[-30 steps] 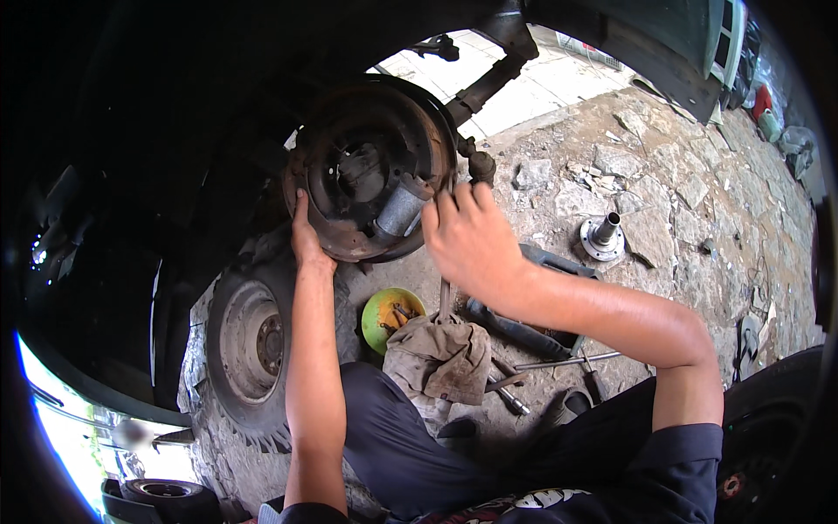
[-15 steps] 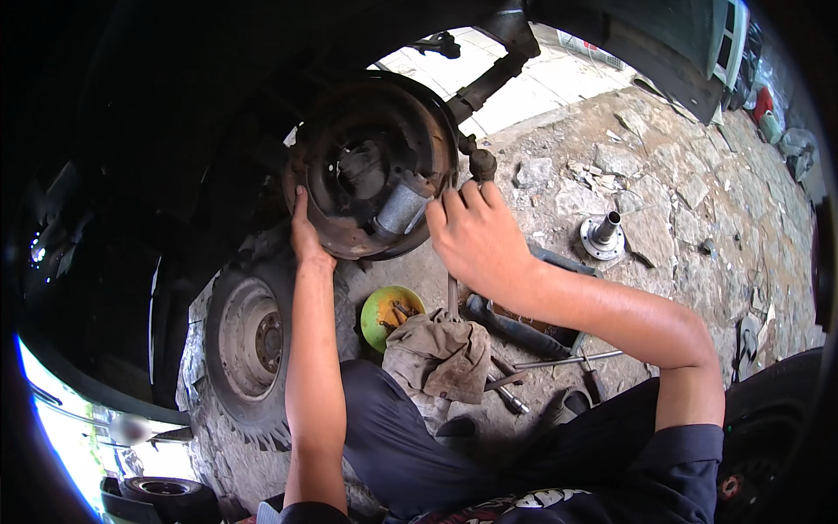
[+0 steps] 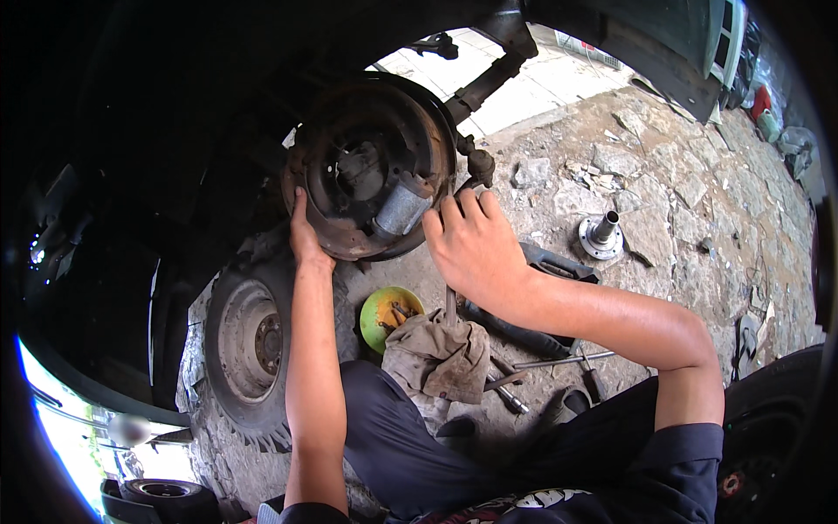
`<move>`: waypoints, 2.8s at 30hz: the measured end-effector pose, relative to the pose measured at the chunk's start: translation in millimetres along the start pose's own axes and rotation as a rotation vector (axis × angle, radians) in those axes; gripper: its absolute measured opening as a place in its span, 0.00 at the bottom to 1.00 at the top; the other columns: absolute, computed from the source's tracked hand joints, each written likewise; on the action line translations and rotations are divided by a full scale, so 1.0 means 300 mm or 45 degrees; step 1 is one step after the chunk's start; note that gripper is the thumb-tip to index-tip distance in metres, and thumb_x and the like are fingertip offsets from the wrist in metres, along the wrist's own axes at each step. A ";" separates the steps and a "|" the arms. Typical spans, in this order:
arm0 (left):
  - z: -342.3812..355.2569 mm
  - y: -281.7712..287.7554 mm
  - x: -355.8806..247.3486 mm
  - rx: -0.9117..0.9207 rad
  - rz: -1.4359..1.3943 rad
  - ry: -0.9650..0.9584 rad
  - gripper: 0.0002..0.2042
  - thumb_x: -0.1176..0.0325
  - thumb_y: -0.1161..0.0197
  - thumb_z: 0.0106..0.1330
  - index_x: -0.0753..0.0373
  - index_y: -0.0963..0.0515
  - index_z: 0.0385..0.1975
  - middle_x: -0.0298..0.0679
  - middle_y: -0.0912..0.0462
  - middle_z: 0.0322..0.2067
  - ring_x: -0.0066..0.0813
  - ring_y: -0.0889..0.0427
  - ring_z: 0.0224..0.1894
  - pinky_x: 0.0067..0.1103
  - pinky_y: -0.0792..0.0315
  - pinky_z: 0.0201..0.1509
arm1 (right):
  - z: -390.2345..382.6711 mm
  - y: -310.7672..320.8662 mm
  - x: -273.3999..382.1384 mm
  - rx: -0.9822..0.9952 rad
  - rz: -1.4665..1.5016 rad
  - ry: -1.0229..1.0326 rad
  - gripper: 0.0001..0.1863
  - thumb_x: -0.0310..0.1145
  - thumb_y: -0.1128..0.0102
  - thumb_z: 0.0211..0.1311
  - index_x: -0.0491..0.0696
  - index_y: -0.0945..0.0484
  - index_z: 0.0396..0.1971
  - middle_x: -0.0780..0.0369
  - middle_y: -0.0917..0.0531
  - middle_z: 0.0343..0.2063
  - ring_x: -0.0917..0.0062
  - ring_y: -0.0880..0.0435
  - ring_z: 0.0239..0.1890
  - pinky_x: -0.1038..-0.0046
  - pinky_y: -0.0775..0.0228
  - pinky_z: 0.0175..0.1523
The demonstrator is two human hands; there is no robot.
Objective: The person removes components from a vehicle's brake assembly, wipes the parts with a cloth, and then works on a metal hub using a tool.
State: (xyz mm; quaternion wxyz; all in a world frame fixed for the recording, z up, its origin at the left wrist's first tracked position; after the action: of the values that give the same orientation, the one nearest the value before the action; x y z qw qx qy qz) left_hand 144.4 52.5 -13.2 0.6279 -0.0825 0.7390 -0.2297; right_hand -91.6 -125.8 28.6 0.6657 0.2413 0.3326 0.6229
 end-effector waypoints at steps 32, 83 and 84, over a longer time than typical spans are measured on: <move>0.041 0.037 0.011 0.058 -0.036 -0.043 0.34 0.44 0.34 0.67 0.62 0.28 0.66 0.42 0.22 0.62 0.41 0.22 0.61 0.37 0.30 0.67 | 0.086 -0.009 -0.123 0.005 0.068 -0.040 0.12 0.32 0.40 0.57 0.41 0.24 0.38 0.55 0.16 0.30 0.62 0.17 0.40 0.62 0.29 0.49; -0.041 -0.035 -0.010 0.030 0.022 -0.107 0.33 0.44 0.45 0.75 0.61 0.36 0.71 0.43 0.31 0.69 0.45 0.30 0.69 0.41 0.36 0.72 | -0.113 -0.114 -0.086 -0.396 0.605 0.154 0.19 0.23 0.34 0.48 0.42 0.30 0.41 0.58 0.23 0.27 0.61 0.24 0.31 0.61 0.35 0.41; -0.050 -0.044 -0.006 -0.003 0.042 -0.097 0.33 0.44 0.46 0.75 0.61 0.36 0.71 0.43 0.31 0.69 0.45 0.30 0.69 0.41 0.36 0.72 | -0.113 -0.132 -0.100 -0.383 0.579 0.167 0.19 0.23 0.34 0.48 0.42 0.29 0.41 0.58 0.23 0.27 0.61 0.24 0.31 0.62 0.35 0.40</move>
State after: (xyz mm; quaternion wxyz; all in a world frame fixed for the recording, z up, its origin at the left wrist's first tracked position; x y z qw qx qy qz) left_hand 128.0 45.1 -4.2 0.6593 -0.0796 0.7161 -0.2151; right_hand -90.6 -162.8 -18.9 0.5141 0.1674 0.2160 0.8130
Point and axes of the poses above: each hand's wrist, its own z-axis towards the middle knuckle, its own y-axis out of the back of the hand, x = y × z, the point moved 4 cm from there along z, towards the middle knuckle
